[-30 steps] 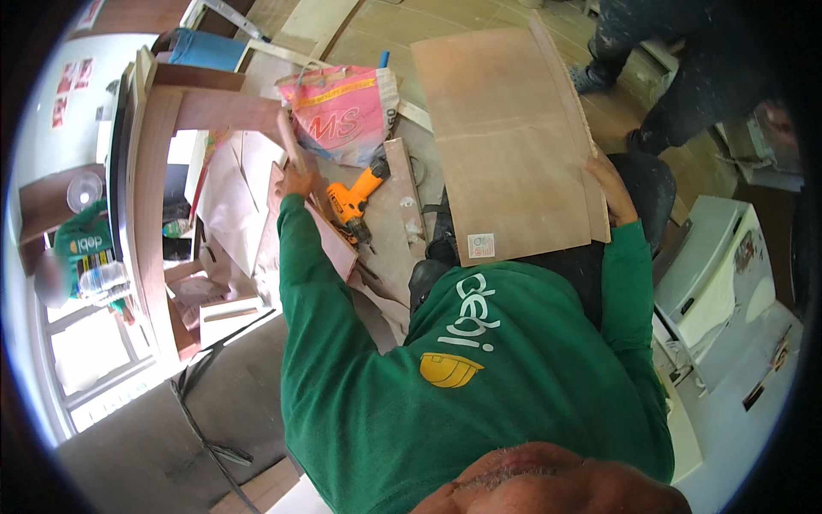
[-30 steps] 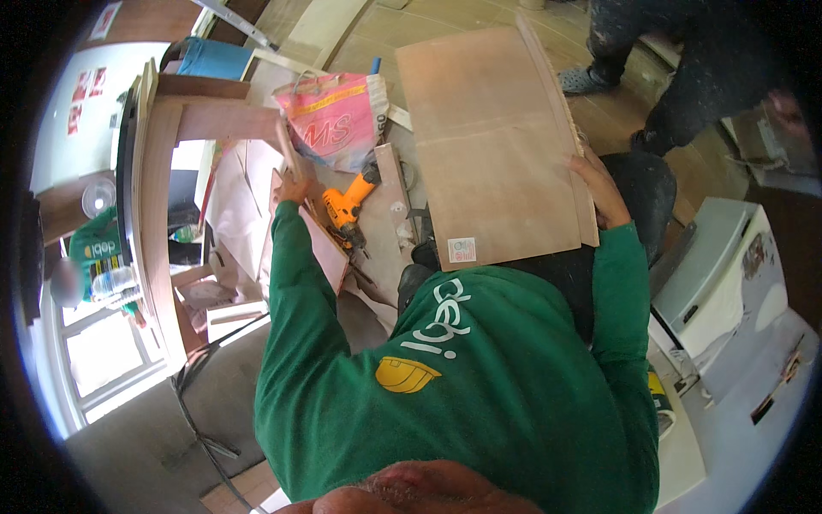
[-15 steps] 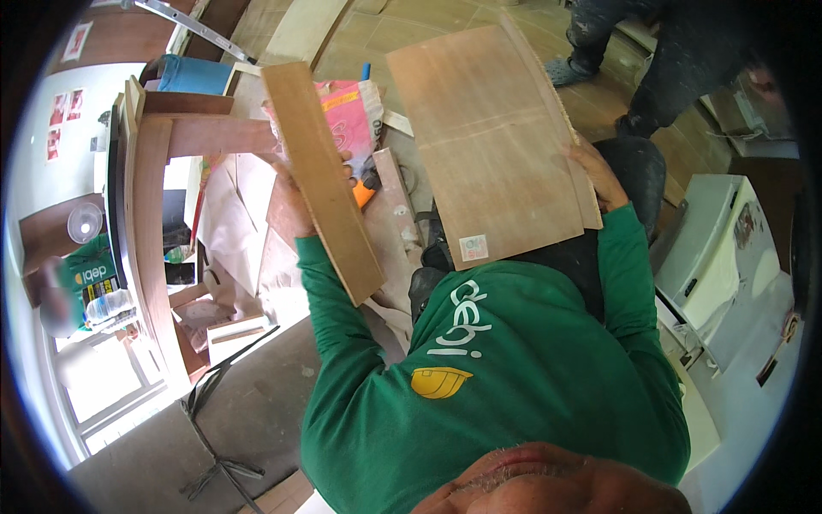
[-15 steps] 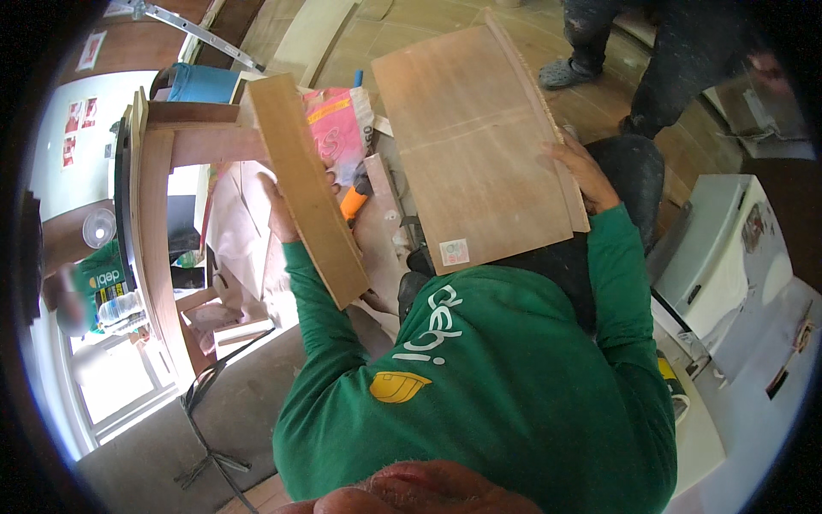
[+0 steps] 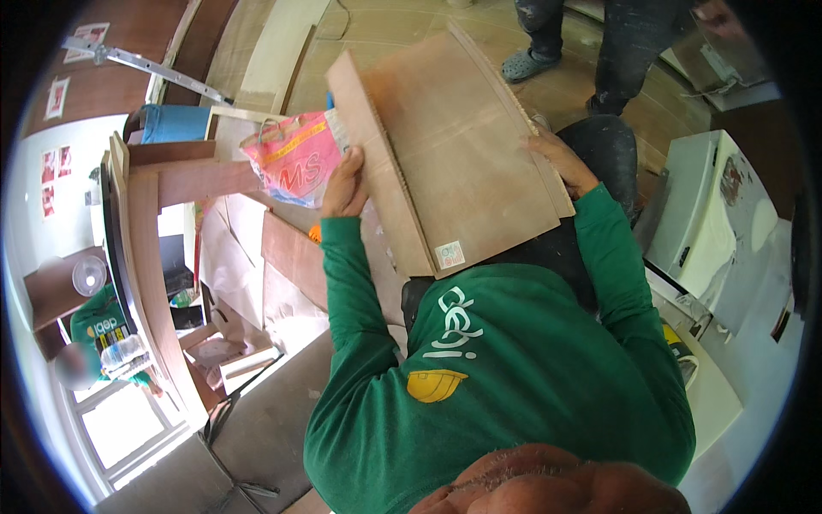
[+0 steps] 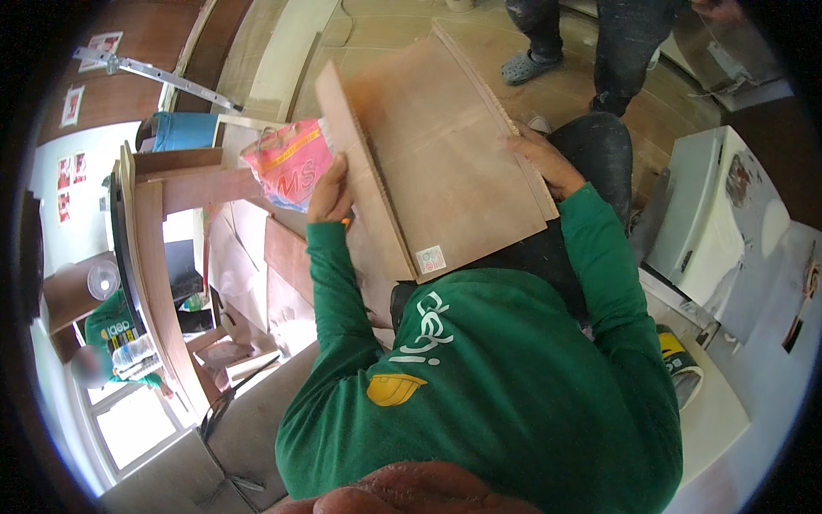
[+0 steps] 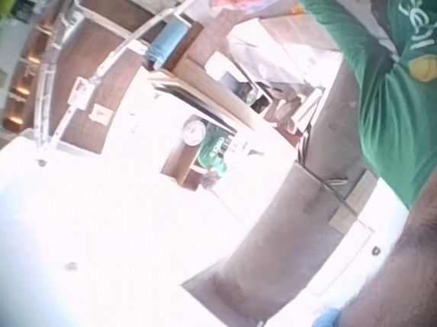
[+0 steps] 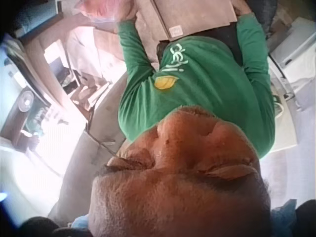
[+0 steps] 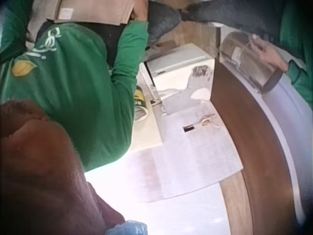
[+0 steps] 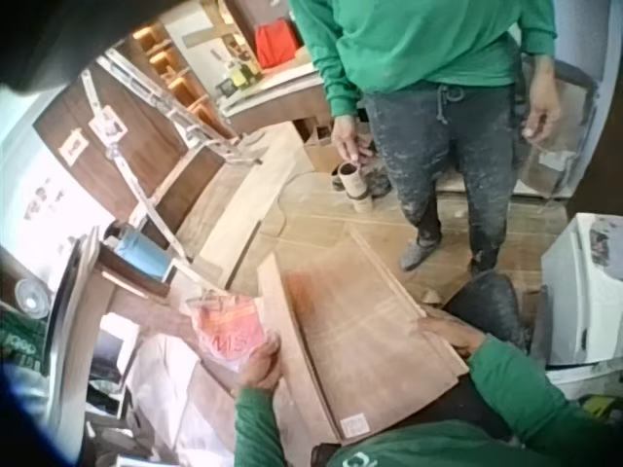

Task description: The person measures and marks a piece of wood using a tape measure and pencil, then uses a hand saw to cut along the marked line. The person handles the wood and tools while seated on the floor.

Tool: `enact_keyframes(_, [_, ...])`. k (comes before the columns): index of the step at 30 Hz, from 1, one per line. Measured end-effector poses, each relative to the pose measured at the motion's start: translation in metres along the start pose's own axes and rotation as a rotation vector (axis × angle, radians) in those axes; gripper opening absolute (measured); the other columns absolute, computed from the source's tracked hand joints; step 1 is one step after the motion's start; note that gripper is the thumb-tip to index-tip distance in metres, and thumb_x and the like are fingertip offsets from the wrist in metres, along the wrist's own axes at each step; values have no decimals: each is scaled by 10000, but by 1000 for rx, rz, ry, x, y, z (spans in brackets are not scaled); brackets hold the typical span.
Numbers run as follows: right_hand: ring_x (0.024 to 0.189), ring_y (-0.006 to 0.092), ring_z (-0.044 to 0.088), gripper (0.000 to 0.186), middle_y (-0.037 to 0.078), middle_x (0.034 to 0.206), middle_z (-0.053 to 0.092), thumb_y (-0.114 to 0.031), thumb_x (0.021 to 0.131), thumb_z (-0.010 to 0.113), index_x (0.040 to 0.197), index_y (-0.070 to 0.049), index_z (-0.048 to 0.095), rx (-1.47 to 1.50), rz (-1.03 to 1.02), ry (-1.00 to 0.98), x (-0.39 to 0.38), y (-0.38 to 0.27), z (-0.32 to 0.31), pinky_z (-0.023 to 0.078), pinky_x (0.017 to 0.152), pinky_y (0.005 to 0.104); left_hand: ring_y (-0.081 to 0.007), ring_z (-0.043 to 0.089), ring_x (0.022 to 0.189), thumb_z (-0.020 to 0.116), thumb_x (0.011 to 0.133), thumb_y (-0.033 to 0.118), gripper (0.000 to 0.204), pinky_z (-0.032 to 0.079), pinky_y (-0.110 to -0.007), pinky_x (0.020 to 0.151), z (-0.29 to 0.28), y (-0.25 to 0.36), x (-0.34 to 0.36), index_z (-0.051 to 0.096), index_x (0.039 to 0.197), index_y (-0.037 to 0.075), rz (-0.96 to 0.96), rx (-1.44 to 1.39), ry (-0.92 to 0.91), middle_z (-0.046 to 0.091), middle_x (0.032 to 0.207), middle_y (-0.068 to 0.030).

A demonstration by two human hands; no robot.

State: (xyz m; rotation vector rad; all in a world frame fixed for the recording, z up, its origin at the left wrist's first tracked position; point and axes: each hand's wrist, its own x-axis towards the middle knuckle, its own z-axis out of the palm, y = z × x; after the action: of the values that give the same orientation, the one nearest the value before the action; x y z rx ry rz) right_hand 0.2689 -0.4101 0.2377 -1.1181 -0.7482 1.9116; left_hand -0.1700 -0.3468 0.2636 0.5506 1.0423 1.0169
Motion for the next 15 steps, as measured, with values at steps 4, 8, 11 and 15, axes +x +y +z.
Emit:
enact_keyframes(4, [1362,198,618,780,125,1570,585,-341,1062,697,1724,-63,394,-11,-20,2,1,6,0,532,1123,356,-228,704,1222,680,1082,170,319,577,-404,1089,-12,55,-41,649,1343,-10,23,349,88,721,1300,-96])
enact_keyframes(8, [1350,199,629,787,125,1559,593,-334,1054,709,1725,-68,395,21,8,-10,6,9,-3,538,1114,351,-219,702,1100,652,1015,149,199,596,-409,1011,-32,59,-51,665,1183,43,257,351,267,700,1171,-65])
enact_keyframes(11, [1336,199,640,786,127,1547,604,-324,1052,715,1724,-68,399,37,-6,-13,8,10,-3,545,1102,355,-192,655,1020,622,970,175,170,574,-384,966,-16,21,-33,656,1121,105,195,109,282,648,1070,-25])
enact_keyframes(15, [1328,208,646,782,137,1539,610,-315,1055,715,1721,-55,397,4,-11,26,5,7,1,550,1093,355,-170,635,1018,648,1005,207,132,557,-344,941,30,-19,-19,653,1093,109,118,116,260,647,1064,-19])
